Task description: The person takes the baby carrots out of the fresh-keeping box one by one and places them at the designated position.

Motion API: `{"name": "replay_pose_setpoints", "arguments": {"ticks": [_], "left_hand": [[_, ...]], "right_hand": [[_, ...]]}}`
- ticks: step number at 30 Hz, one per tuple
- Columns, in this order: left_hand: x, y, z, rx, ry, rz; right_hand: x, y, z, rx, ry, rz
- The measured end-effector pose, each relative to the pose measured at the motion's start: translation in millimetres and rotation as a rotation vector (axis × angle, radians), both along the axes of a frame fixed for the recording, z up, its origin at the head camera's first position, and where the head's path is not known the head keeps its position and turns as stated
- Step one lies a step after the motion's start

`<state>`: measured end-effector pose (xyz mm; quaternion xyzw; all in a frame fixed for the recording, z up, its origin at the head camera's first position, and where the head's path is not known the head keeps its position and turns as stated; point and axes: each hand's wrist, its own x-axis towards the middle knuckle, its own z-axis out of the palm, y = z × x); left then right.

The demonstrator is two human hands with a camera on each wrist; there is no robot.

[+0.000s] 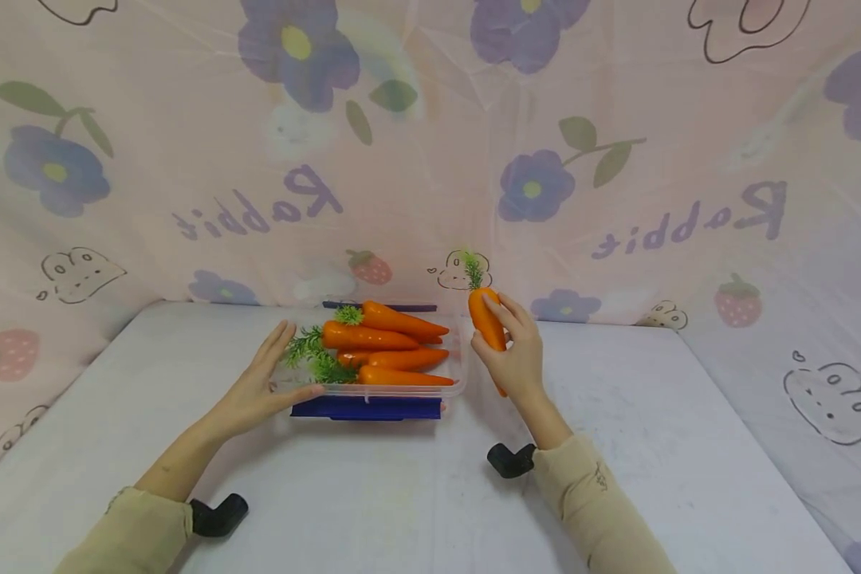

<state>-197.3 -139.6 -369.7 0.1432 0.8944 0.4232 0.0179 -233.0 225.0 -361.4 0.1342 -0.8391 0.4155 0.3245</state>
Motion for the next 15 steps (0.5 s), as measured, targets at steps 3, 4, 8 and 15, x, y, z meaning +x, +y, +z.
{"name": "replay_pose_setpoints", "arguments": {"ticks": [3, 4, 8, 15], "left_hand": [[-0.3, -0.3, 0.5, 0.005, -0.006, -0.005], [-0.4, -0.3, 0.6, 0.009, -0.007, -0.007], [-0.8, -0.4, 0.2, 0.026, -0.014, -0.01], [-0.7, -1.1, -2.2, 0.038, -0.014, -0.009]], "right_hand": [[1.0, 1, -6.8, -0.021, -0.031, -0.033], [1.2, 2, -8.9, -0.026, -0.042, -0.043], [1.8, 4, -16.3, -0.034, -0.087, -0.082], [1.1, 7, -25.7, 0.01, -0.209, -0.141]]}}
